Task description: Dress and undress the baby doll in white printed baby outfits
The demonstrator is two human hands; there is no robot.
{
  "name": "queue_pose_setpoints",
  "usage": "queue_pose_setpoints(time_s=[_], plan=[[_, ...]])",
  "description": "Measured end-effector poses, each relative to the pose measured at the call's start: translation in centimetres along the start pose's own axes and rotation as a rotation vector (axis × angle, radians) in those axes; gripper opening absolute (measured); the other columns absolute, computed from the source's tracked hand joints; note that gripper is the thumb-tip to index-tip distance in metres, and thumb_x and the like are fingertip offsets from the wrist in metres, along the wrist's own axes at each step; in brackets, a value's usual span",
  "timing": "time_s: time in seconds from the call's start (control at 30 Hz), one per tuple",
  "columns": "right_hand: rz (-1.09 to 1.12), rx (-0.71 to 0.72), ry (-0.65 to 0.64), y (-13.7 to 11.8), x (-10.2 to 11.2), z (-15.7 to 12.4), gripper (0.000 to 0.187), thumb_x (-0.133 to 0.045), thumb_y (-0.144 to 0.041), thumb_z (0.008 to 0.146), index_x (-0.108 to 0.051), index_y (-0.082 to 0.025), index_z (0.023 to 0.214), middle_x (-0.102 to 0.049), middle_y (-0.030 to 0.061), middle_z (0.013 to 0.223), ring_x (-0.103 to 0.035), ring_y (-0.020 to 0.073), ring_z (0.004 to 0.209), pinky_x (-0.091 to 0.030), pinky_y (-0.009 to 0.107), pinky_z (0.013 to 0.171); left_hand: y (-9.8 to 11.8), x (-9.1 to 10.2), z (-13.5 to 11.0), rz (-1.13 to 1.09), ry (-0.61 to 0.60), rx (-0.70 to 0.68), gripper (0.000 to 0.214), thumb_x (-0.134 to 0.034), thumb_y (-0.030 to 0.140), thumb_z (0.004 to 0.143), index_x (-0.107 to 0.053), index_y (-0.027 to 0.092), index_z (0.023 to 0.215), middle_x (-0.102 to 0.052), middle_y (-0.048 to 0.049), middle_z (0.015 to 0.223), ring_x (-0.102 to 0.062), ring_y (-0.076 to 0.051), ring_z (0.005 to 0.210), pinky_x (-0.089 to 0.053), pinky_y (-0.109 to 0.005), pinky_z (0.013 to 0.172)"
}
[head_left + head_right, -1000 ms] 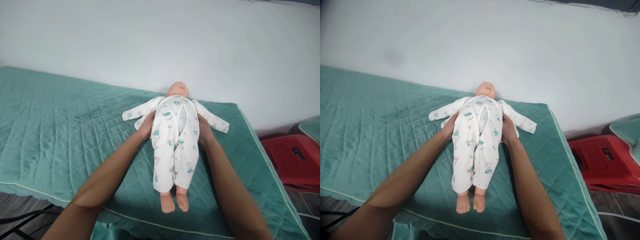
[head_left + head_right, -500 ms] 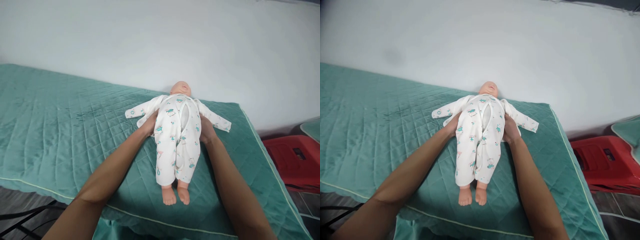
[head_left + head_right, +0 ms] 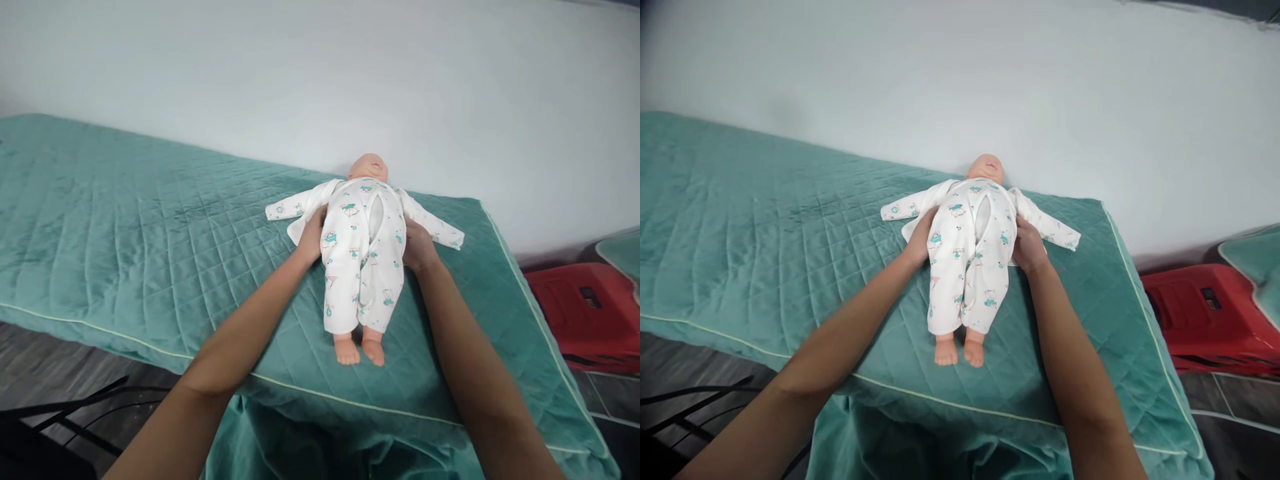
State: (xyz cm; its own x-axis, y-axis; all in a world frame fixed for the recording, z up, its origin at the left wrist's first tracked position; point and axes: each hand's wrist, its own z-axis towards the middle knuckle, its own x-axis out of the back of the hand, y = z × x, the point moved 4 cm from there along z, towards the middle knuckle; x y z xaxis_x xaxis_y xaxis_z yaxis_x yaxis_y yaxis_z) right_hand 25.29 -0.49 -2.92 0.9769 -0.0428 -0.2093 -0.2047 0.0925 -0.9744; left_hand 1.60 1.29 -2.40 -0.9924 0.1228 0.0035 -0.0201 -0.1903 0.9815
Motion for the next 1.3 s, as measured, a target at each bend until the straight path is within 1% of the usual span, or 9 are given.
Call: queue_pose_setpoints(time_s=[0.13, 0.23, 0.37, 0.5, 0.63, 0.8, 1.03, 1.17, 1.3], plan=[[-0.196, 0.146, 0.166, -0.5, 0.4, -2.8, 0.057, -0.062, -0.03, 0.073, -0.062, -0.02, 0.129, -0.063, 0.0081, 0.141, -0.057, 0.026, 0.132, -0.042, 0.048, 0.114, 0.6, 1.1, -4.6, 0.082, 0.101, -0.005, 0.049, -0.062, 0.025, 0.088, -0.053, 0.019, 0.136, -0.06, -0.0108, 0.14, -0.057, -0.022, 0.129, -0.04, -0.034, 0.113], [-0.406, 0.32, 0.338, -2.2, 0.4, -5.5, 0.049, -0.057, -0.031, 0.082, -0.06, -0.022, 0.13, -0.058, 0.0088, 0.145, -0.051, 0.0239, 0.137, -0.034, 0.049, 0.119, 2.1, 1.7, -10.0, 0.23, 0.124, -0.106, 0.036, -0.055, 0.028, 0.095, -0.057, 0.022, 0.13, -0.06, -0.0096, 0.136, -0.057, -0.02, 0.126, -0.044, -0.034, 0.108], [-0.754, 0.556, 0.26, -5.1, -3.0, -6.4, 0.023, -0.057, -0.031, 0.088, -0.066, -0.025, 0.108, -0.052, 0.0091, 0.149, -0.042, 0.0242, 0.143, -0.025, 0.051, 0.122, 3.5, 1.3, -17.4, 0.414, 0.006, -0.231, 0.026, -0.058, 0.028, 0.094, -0.062, 0.023, 0.12, -0.062, -0.0073, 0.117, -0.061, -0.019, 0.108, -0.051, -0.033, 0.094], [-0.953, 0.451, 0.199, -6.0, -6.6, -3.4, 0.01, -0.064, -0.029, 0.086, -0.064, -0.02, 0.09, -0.048, 0.0147, 0.15, -0.034, 0.029, 0.147, -0.022, 0.053, 0.123, 3.6, 0.4, -21.3, 0.501, -0.137, -0.296, 0.029, -0.058, 0.021, 0.095, -0.059, 0.022, 0.124, -0.059, -0.0079, 0.116, -0.061, -0.018, 0.107, -0.054, -0.033, 0.092], [-1.014, 0.309, 0.211, -6.0, -8.2, -1.0, 0.013, -0.07, -0.03, 0.08, -0.062, -0.02, 0.081, -0.051, 0.0154, 0.145, -0.037, 0.032, 0.144, -0.024, 0.055, 0.12, 3.2, 0.1, -21.6, 0.541, -0.153, -0.291, 0.031, -0.052, 0.016, 0.097, -0.055, 0.023, 0.127, -0.059, -0.0081, 0.118, -0.061, -0.018, 0.108, -0.055, -0.032, 0.091], [-0.984, 0.268, 0.099, -6.2, -7.9, -0.8, 0.018, -0.07, -0.026, 0.078, -0.055, -0.021, 0.068, -0.058, 0.0136, 0.138, -0.043, 0.0299, 0.14, -0.029, 0.049, 0.119, 2.9, -0.4, -21.2, 0.655, -0.086, -0.38, 0.029, -0.05, 0.012, 0.097, -0.054, 0.022, 0.124, -0.061, -0.0076, 0.113, -0.06, -0.019, 0.106, -0.054, -0.035, 0.092], [-0.935, 0.336, 0.172, -6.6, -6.1, -1.5, 0.011, -0.064, -0.022, 0.081, -0.054, -0.022, 0.085, -0.065, 0.0108, 0.122, -0.055, 0.0283, 0.126, -0.036, 0.05, 0.113, 2.7, -0.6, -20.9, 0.743, -0.108, -0.419, 0.029, -0.05, 0.012, 0.097, -0.051, 0.02, 0.125, -0.064, -0.0068, 0.11, -0.06, -0.018, 0.101, -0.053, -0.033, 0.09], [-1.017, 0.478, 0.139, -6.3, -6.7, -5.3, 0.031, -0.065, -0.022, 0.083, -0.054, -0.02, 0.112, -0.053, 0.0168, 0.142, -0.044, 0.0293, 0.14, -0.033, 0.052, 0.118, 3.0, -0.9, -20.6, 0.935, -0.13, -0.519, 0.031, -0.048, 0.011, 0.097, -0.051, 0.017, 0.127, -0.065, -0.0091, 0.112, -0.059, -0.022, 0.098, -0.052, -0.037, 0.086], [-1.131, 0.607, -0.092, -5.6, -8.0, -12.8, 0.021, -0.059, -0.025, 0.091, -0.057, -0.022, 0.112, -0.047, 0.0141, 0.15, -0.036, 0.0273, 0.147, -0.031, 0.053, 0.121, 3.5, -1.0, -20.1, 1.033, -0.126, -0.574, 0.025, -0.048, 0.015, 0.098, -0.055, 0.016, 0.121, -0.066, -0.0088, 0.104, -0.059, -0.022, 0.092, -0.05, -0.037, 0.08]])
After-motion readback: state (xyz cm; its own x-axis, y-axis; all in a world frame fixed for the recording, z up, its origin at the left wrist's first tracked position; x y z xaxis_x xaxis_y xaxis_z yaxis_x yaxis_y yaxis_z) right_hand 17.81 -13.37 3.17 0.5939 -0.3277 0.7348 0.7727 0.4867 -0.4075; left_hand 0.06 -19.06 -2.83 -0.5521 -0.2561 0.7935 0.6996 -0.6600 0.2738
